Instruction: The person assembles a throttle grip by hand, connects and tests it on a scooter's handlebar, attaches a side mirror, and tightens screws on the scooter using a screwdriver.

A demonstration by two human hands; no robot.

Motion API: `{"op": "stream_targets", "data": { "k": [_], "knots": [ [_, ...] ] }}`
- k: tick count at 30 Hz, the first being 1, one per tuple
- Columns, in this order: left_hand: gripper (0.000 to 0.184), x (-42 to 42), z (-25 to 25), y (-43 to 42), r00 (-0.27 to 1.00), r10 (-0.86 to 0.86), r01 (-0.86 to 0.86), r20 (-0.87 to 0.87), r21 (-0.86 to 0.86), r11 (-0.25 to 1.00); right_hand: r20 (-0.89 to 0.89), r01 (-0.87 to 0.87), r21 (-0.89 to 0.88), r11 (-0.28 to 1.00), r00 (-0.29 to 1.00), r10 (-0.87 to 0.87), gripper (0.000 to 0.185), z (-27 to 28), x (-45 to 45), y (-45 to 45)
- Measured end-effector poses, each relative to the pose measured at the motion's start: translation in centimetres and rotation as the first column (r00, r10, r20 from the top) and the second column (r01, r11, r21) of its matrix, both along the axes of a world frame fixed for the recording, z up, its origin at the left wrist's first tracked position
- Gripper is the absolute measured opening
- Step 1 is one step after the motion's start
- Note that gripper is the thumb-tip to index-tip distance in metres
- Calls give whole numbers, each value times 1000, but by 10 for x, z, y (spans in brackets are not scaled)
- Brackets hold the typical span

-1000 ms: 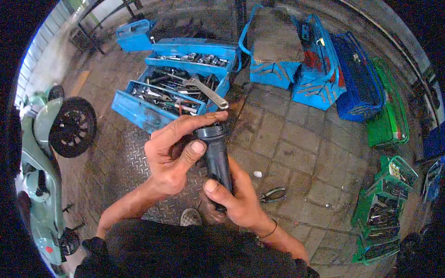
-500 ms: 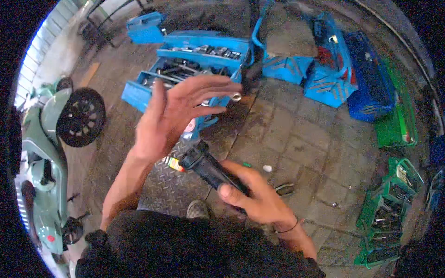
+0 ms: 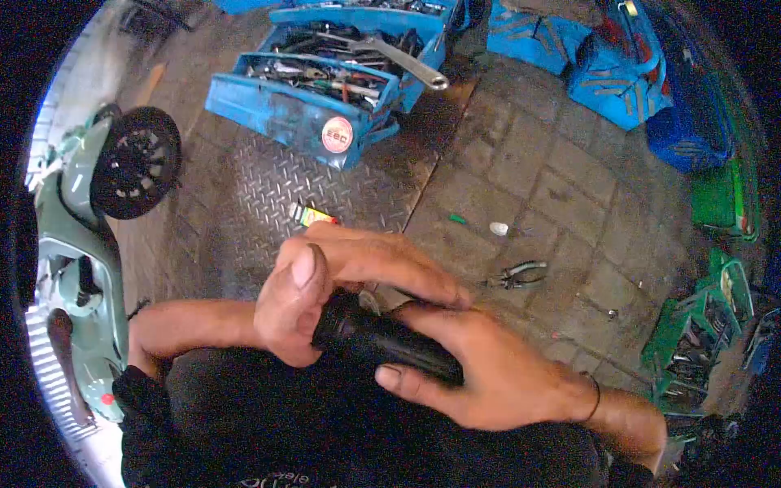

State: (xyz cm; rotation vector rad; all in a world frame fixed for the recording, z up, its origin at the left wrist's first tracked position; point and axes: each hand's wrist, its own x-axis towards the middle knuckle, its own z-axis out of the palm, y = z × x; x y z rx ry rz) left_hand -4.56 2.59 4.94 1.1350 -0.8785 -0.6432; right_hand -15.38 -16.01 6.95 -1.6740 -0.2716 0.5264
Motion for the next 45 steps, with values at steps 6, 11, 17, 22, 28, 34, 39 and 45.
{"op": "stream_targets", "data": {
  "k": [6, 11, 17, 22, 28, 34, 39, 45],
  "knots": [
    [49, -2, 3, 5, 999, 22, -13, 48, -193, 981, 106, 11, -37, 999, 994, -7, 44, 4, 3, 10],
    [57, -11, 21, 14, 934, 54, 17, 352, -193, 981, 152, -256, 43, 966, 957, 247, 47, 8, 8, 2],
    [53, 0, 73, -9, 826, 74, 128, 559, -315, 941, 255, -171, -35, 985, 951, 175, 34, 65, -2, 5],
    [47, -52, 89, 10, 980, 10, 38, 198, -239, 970, 6, -224, -1, 975, 975, 224, 44, 82, -32, 15],
    [44, -60, 43, 9, 996, 58, -63, -66, -77, 995, -97, -224, -84, 971, 972, 215, 38, 59, -25, 14],
    [45, -29, 34, -4, 992, 51, -55, -119, -32, 998, -102, -216, -38, 976, 972, 211, 32, 36, -1, 9],
    [44, -30, 9, -16, 957, 126, -174, -261, -171, 970, -82, -125, -54, 991, 989, 120, 30, 25, 10, 6],
    [41, -12, 17, -30, 932, 79, -126, -354, -112, 986, -141, -198, -84, 977, 973, 185, 30, 18, 13, -1]
  ]
}}
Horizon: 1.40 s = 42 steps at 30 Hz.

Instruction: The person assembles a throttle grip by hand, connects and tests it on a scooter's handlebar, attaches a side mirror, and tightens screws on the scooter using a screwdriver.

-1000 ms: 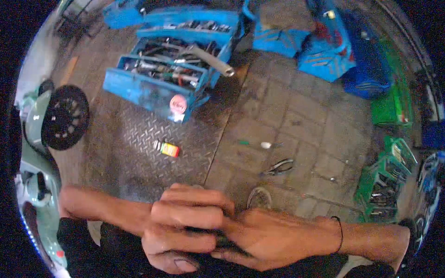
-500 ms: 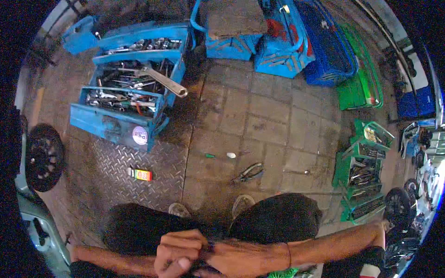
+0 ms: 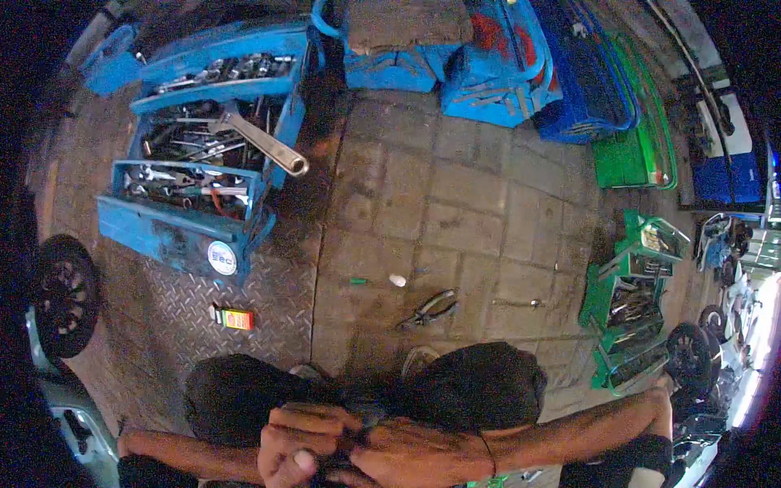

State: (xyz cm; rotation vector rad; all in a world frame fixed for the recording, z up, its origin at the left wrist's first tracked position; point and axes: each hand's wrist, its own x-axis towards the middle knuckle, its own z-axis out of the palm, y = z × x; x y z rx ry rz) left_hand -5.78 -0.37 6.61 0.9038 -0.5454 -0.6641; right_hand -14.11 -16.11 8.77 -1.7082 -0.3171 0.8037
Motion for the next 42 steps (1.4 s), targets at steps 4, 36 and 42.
{"op": "stream_targets", "data": {
  "k": [4, 36, 42],
  "knots": [
    [32, -16, -20, 23, 991, 0, -4, 131, 27, 1000, 223, 210, 167, 963, 944, -245, 29, 1, 3, 2],
    [67, 72, 96, 35, 493, -211, -300, 844, 392, 870, -207, 237, 266, 934, 961, -185, 64, 62, 62, -74],
    [63, 75, 84, 37, 608, -57, -405, 792, 371, 836, 118, 441, 251, 862, 869, -480, 51, 50, 61, -84]
  ]
}}
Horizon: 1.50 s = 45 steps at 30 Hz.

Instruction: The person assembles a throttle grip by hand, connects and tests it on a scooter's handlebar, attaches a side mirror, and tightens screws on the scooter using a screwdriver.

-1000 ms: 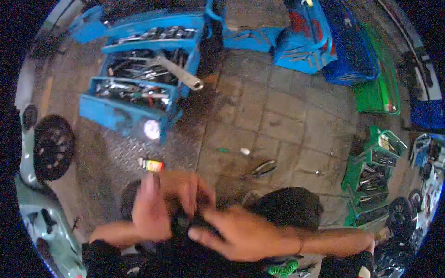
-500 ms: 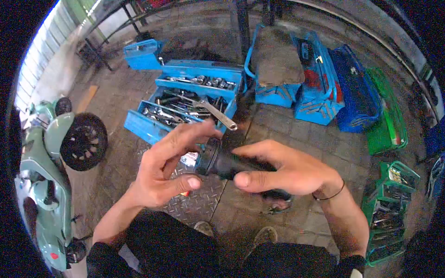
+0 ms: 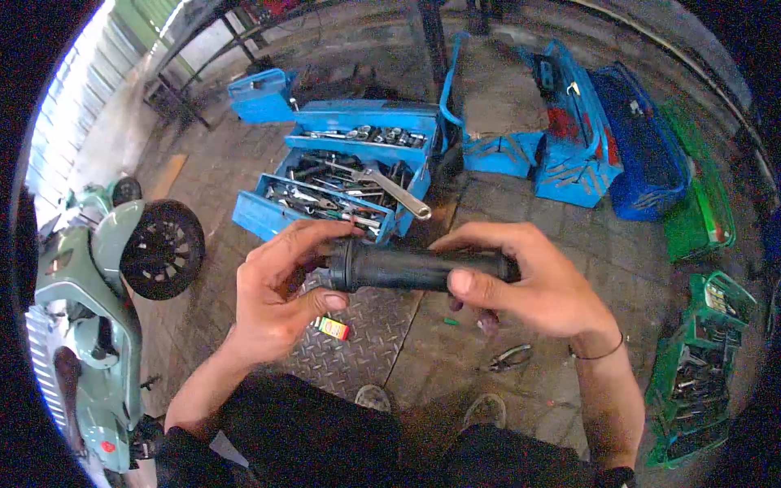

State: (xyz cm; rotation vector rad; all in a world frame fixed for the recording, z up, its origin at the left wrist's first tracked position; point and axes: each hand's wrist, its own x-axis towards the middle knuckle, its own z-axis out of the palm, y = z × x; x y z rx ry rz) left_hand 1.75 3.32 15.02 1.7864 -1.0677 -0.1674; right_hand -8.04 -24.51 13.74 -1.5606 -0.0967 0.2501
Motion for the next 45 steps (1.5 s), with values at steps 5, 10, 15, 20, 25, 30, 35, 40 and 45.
{"op": "stream_targets", "data": {
  "k": [5, 10, 15, 20, 25, 30, 35, 40, 45],
  "knots": [
    [61, -1, 2, 2, 973, 83, -84, 215, -5, 996, 126, 147, -49, 988, 982, -140, 41, -2, -1, 16],
    [61, -4, 6, 6, 940, 125, -133, 317, 5, 991, 653, 388, -413, 824, 757, -29, 49, 11, 1, 23],
    [60, -4, 9, 7, 947, 117, -125, 298, 9, 992, 744, 414, -347, 841, 668, -22, 54, -2, 17, 20],
    [57, -7, 5, 3, 991, 133, -130, 21, -96, 987, 558, 386, 174, 906, 719, -414, 68, 2, 15, 30],
    [55, -4, 1, 5, 992, 127, -125, 24, -85, 989, 189, 274, -112, 955, 949, -250, 42, 17, 7, 14],
    [52, -2, -4, 8, 987, 146, -152, -60, -107, 983, 703, 450, -220, 865, 688, -179, 43, 2, 19, 23],
    [50, -4, -9, 6, 904, 96, -200, -416, -216, 956, 715, 478, -262, 839, 679, -164, 50, -1, 24, 24],
    [58, -2, -14, 6, 898, 90, -202, -430, -223, 954, 237, 250, 198, 948, 926, -294, 57, -14, 29, 20],
    [68, -1, -16, 10, 903, 107, -198, -416, -183, 963, 336, 265, 17, 964, 907, -255, 53, -4, 27, 20]
  ]
}}
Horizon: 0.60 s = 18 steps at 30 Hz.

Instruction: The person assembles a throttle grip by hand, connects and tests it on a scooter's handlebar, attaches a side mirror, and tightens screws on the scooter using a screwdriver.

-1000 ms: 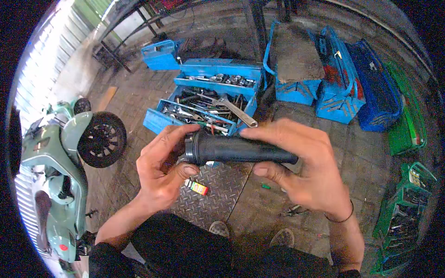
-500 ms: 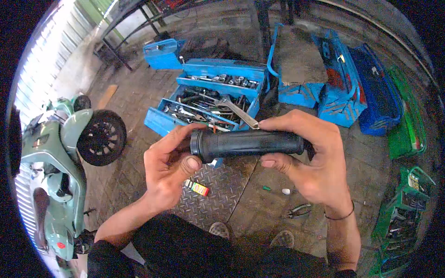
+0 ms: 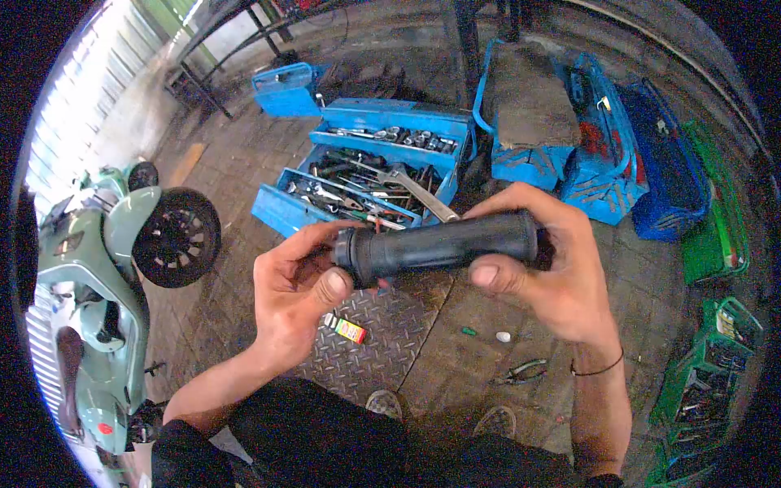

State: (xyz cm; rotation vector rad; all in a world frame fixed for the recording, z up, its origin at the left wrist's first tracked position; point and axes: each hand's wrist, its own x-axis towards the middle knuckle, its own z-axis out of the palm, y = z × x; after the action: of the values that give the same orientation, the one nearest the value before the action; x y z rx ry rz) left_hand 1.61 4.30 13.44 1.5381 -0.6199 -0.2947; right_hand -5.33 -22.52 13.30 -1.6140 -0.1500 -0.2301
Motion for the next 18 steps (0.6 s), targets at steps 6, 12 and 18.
{"op": "stream_targets", "data": {
  "k": [6, 12, 18],
  "knots": [
    [48, -2, 1, -1, 986, -48, 28, -162, -120, 992, 210, 135, -293, 947, 975, -74, 51, 0, 3, 4],
    [56, -4, 12, -8, 999, 12, -8, 50, -89, 996, -77, -137, 159, 978, 986, 151, 59, 1, -1, -13],
    [56, 5, 12, 2, 880, -46, -38, 474, 165, 986, 47, -75, -216, 973, 995, 87, 47, 6, -1, -6]
  ]
}}
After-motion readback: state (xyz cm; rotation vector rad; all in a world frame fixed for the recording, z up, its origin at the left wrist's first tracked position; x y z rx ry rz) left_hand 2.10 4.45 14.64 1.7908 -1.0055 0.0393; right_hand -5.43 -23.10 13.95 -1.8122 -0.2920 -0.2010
